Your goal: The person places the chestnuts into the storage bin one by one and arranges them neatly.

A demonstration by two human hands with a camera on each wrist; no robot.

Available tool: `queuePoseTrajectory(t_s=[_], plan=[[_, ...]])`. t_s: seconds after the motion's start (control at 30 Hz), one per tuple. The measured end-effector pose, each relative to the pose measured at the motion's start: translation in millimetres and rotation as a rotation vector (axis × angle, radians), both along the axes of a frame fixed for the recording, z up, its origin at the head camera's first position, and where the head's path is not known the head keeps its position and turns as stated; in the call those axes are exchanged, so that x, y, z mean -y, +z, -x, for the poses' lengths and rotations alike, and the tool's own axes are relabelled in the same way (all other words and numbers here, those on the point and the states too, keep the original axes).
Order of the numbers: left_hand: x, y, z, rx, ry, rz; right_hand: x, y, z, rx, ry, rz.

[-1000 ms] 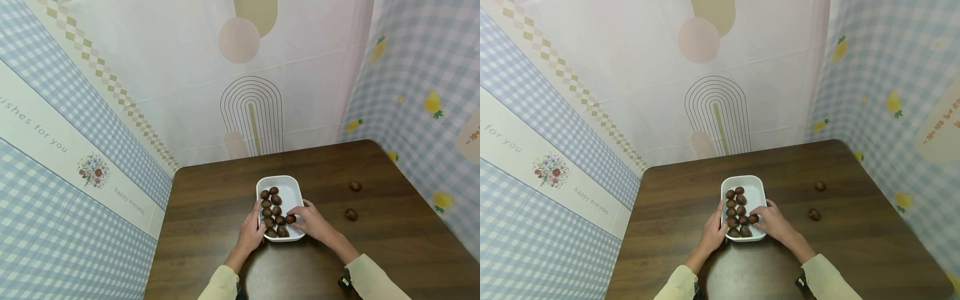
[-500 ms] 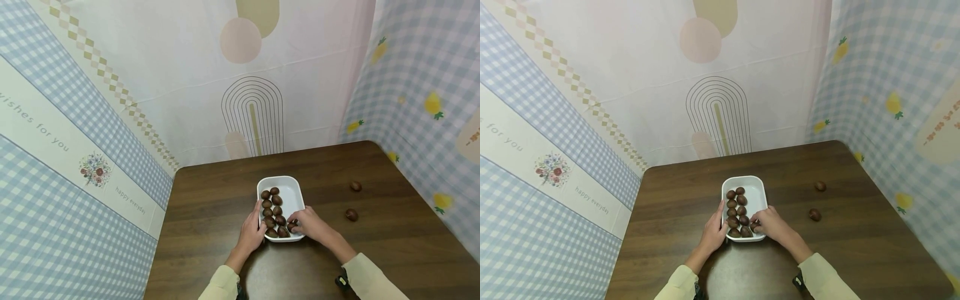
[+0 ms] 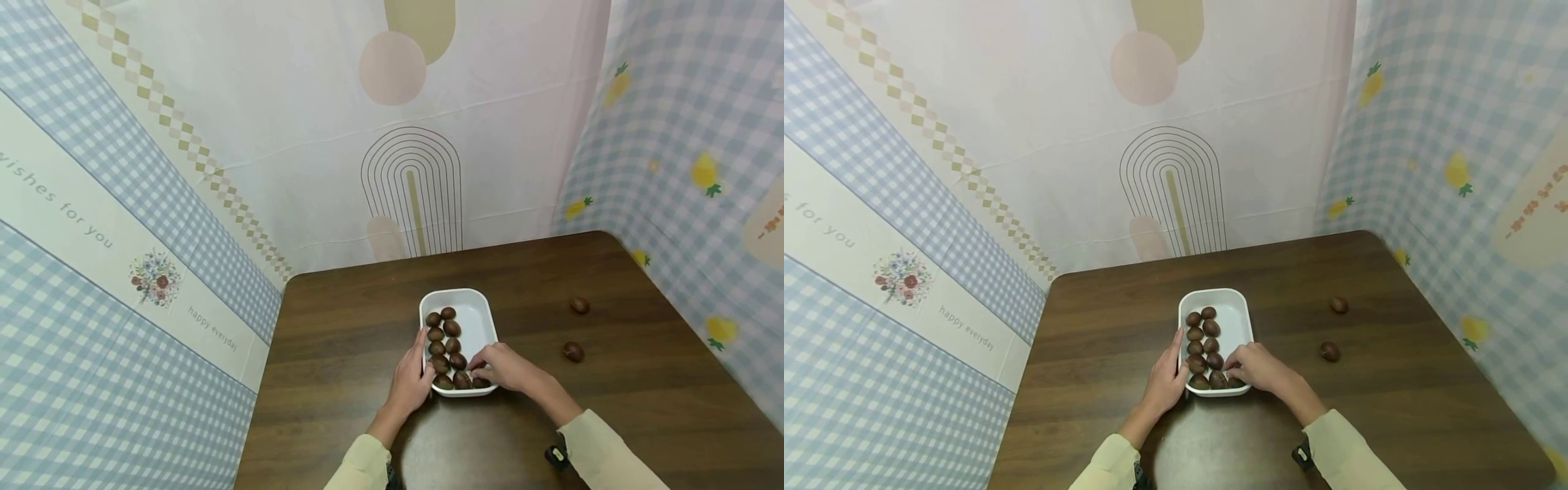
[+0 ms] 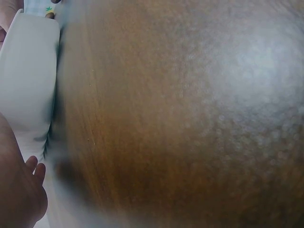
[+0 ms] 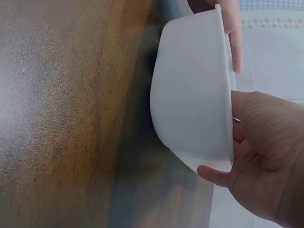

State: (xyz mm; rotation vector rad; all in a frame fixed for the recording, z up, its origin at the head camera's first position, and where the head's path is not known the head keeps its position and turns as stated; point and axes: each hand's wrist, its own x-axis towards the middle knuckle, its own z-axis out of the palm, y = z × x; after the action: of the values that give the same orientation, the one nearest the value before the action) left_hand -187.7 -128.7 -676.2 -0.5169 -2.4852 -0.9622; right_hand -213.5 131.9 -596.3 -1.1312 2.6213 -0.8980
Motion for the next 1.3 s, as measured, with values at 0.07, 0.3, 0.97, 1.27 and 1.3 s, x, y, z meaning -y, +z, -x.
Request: queuePoseTrajectory(t_s=[0.07, 0.3, 0.97, 1.27, 1.3], plan=[[0.8, -0.5, -0.5, -0.016, -0.005, 0.006, -1, -0.3, -0.5, 0.002, -0.024, 0.027], [-0.5, 7.3, -3.0, -0.02, -0.011, 0.017, -17, -1.5, 2.4, -0.109, -0.195, 0.209], [-4.9, 26.0, -11.9, 0.087, 0.003, 0.024, -124, -28.0, -0.4, -0.216, -0.783, 0.381], [-1.8, 13.3, -6.5, -0.002, -0.008, 0.013, -148, -43.4, -15.4, -0.159, -0.839, 0.3], [-3.0, 17.0, -7.4, 0.017, -0.004, 0.013, -149, -44.6, -16.4, -0.162, -0.837, 0.288]])
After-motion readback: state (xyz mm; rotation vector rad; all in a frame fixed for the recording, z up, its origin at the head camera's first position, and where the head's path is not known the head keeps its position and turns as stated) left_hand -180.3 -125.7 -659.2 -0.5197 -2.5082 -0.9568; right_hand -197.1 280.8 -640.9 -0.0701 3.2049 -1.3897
